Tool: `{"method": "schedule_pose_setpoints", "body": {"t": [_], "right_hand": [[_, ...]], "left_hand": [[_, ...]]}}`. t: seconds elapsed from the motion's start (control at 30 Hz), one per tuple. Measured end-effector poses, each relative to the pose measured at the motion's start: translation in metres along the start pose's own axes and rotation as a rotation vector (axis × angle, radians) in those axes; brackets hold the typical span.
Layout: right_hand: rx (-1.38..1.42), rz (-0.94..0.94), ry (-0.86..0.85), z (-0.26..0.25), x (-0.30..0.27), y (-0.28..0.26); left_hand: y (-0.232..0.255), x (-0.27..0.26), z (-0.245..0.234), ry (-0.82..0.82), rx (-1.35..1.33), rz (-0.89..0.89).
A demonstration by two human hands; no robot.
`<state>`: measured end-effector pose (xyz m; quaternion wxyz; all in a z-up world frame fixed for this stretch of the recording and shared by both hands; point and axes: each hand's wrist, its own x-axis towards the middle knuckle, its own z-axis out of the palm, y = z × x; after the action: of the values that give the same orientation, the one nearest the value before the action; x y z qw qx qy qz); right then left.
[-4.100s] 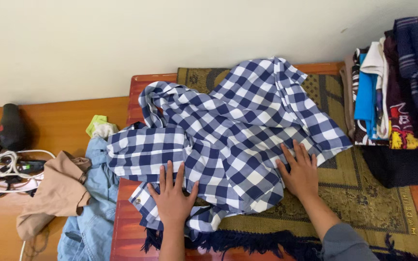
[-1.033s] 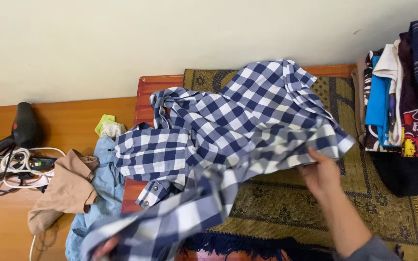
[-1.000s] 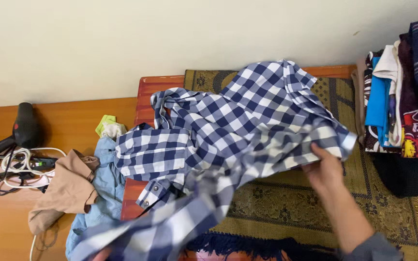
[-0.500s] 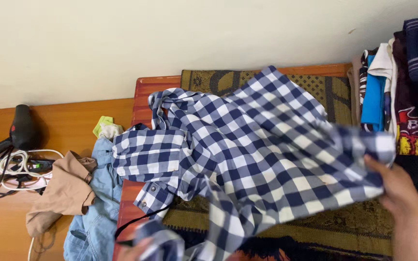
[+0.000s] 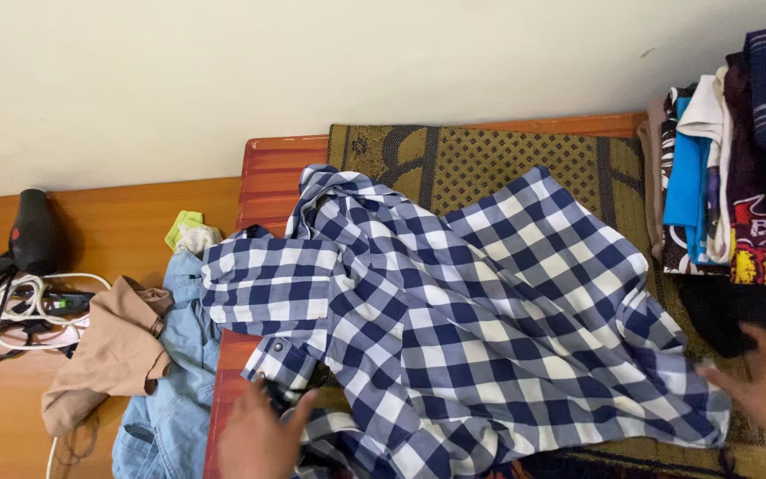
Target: The person folds a blue and white checkered shirt on a wooden table, smoothing and aligning the fabric, then places it on a stack of folded clothes. The person then picks up a pair of light blue jeans and begins to fold them.
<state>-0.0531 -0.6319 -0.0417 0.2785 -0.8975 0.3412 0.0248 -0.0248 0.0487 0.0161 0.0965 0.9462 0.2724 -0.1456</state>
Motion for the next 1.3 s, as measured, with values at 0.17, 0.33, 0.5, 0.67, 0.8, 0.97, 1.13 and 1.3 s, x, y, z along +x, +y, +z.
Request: {"method": "schedule_pose_setpoints", "body": {"t": [0.17, 0.33, 0.5, 0.67, 0.8, 0.97, 1.13, 1.3], "right_hand": [[-0.238, -0.211, -0.274, 0.024, -0.053, -0.133], [-0.268, -0.469, -0.494, 0.065, -0.106, -0.219], [-0.522, -0.911, -0.385, 0.126, -0.131, -0.246], [-0.454, -1.139, 0.011, 0.166, -0.152, -0.230], [-0.288, -1.309, -0.100, 0.173, -0.176, -0.221], [-0.219, -1.299, -0.574, 0.168, -0.200, -0.236], [-0.133, -1.234, -0.749, 0.170, -0.211, -0.247], [0.189, -0.930, -1.043, 0.182, -0.236, -0.245]], "left_hand": [[0.088, -0.038, -0.007, -0.242, -0.029, 0.210], [0.109, -0.040, 0.010, -0.300, 0.171, 0.202], [0.093, -0.027, 0.048, 0.014, -0.048, 0.223], [0.083, -0.008, 0.069, 0.233, -0.252, 0.155], [0.064, 0.013, 0.047, 0.207, -0.237, 0.088], [0.047, 0.035, 0.014, 0.265, -0.601, 0.013], [0.065, 0.060, 0.008, 0.284, -0.701, 0.280], [0.065, 0.085, -0.005, 0.383, -0.705, 0.217]]}}
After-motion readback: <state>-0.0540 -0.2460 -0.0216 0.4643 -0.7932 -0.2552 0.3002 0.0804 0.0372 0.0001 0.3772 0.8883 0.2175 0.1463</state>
